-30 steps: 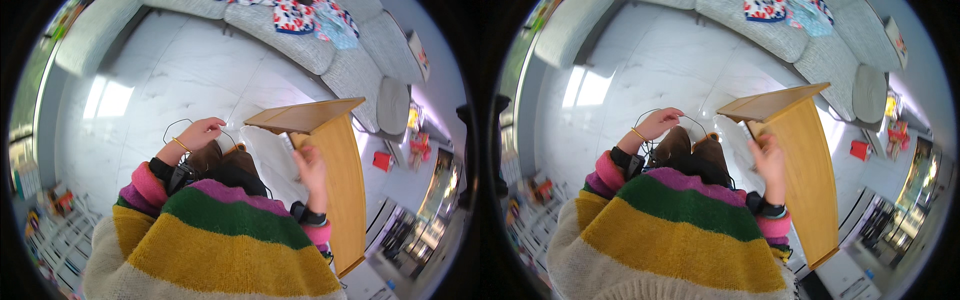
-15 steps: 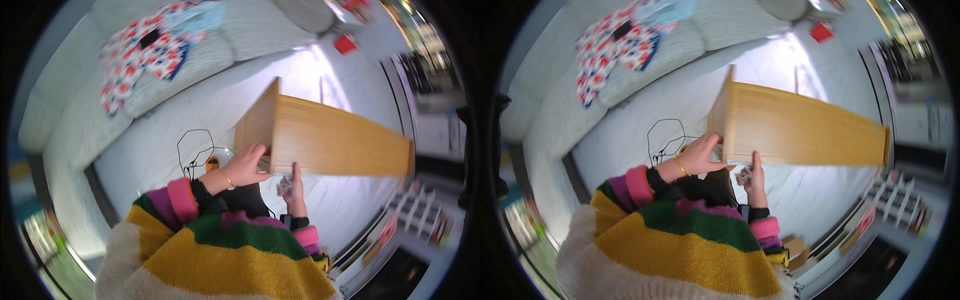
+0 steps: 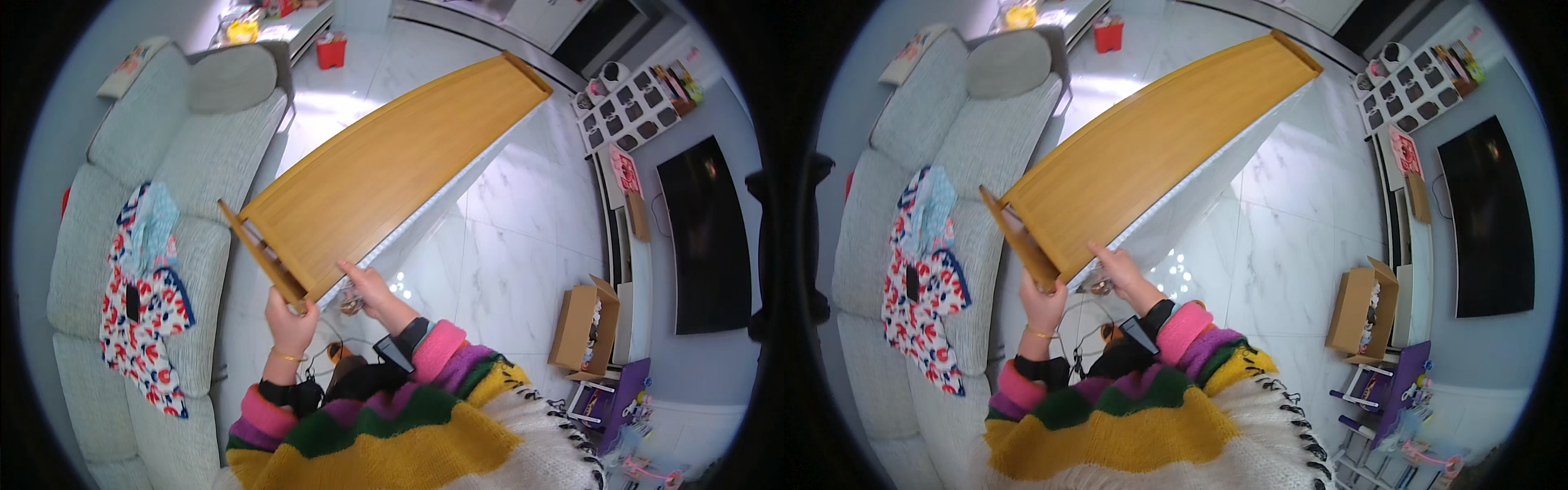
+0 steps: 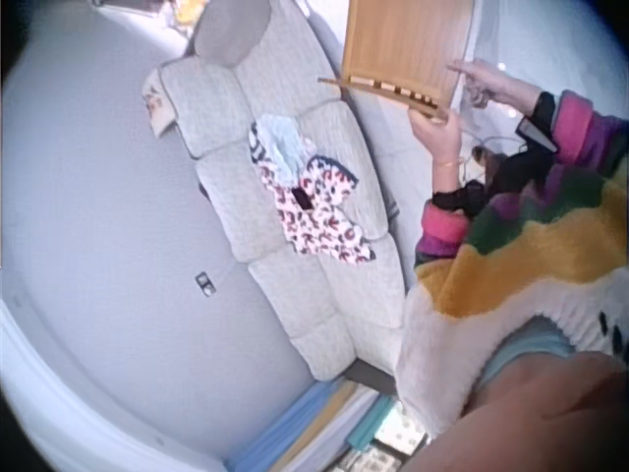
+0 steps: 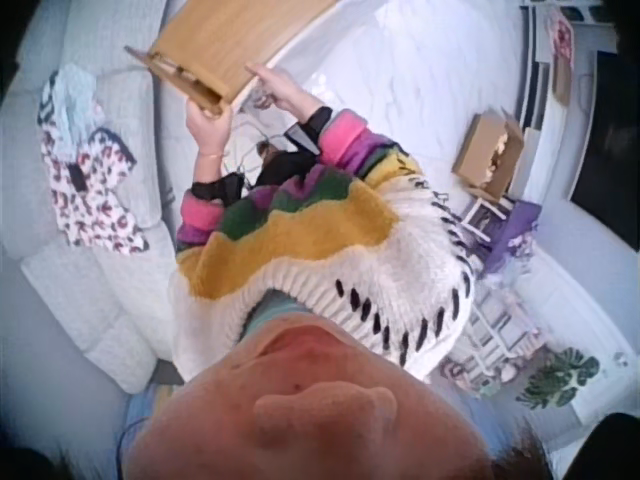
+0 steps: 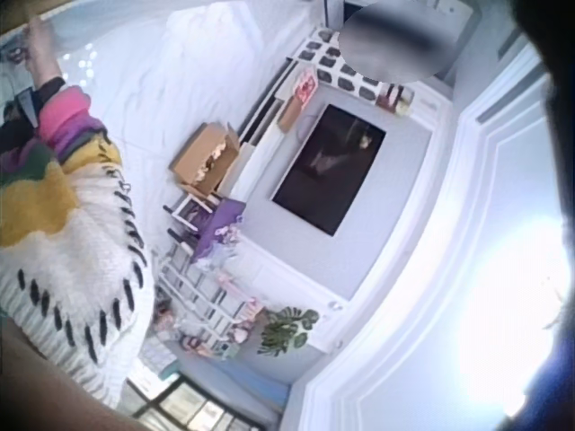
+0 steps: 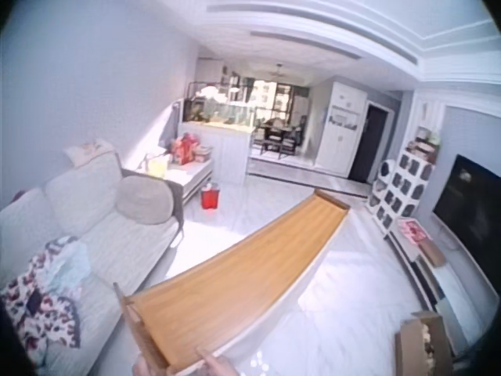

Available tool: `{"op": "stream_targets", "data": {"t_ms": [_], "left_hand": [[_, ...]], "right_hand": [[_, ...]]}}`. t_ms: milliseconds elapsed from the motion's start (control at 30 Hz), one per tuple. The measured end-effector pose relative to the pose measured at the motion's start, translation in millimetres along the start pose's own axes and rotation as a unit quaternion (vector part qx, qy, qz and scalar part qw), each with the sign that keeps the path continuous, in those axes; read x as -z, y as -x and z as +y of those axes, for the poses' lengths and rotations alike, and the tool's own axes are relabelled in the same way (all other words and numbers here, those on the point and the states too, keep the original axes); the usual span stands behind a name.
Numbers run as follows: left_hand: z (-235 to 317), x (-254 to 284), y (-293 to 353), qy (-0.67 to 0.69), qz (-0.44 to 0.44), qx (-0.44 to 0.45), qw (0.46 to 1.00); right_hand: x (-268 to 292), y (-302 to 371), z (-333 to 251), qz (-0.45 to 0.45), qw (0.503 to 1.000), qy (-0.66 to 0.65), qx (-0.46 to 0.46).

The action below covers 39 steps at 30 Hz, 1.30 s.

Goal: The person assembles a wooden cabinet by inserting dowels and screws into pre-drilled holes. They align the cabinet panels, insert wooden dowels, and tighten screws by hand to secure the joints.

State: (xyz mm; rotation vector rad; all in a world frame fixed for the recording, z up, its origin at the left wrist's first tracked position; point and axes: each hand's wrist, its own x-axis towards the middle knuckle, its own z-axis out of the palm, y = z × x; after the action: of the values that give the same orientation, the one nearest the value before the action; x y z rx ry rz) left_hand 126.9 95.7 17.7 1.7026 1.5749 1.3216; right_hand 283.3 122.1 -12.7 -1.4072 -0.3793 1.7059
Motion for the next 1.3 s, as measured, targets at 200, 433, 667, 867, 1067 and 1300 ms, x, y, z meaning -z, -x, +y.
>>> {"op": "stream_targets", "data": {"t_ms": [200, 433, 667, 867, 1067, 1300], "left_hand": [[63, -25, -60, 0.003, -0.008, -0.047, 0.999], [165, -69, -133, 0.002, -0.029, -0.103, 0.994], [248, -116, -212, -0.067, -0.057, -0.132, 0.987], [297, -162, -274, -0.111, -0.045, -0.205, 0.971], [353, -234, -349, -0.111, -0.042, -0.25, 0.961], [440, -346, -400, -0.24, -0.013, -0.322, 0.916]], "right_hand": [[18, -2, -76, -0.148, 0.982, -0.108, 0.045], [44, -6, -184, -0.251, 0.954, -0.136, 0.091], [71, -16, -287, -0.302, 0.924, -0.217, 0.09], [87, -43, -360, -0.32, 0.905, -0.257, 0.109], [134, -61, -452, -0.311, 0.904, -0.273, 0.113], [203, -94, -556, -0.386, 0.845, -0.334, 0.159]]}}
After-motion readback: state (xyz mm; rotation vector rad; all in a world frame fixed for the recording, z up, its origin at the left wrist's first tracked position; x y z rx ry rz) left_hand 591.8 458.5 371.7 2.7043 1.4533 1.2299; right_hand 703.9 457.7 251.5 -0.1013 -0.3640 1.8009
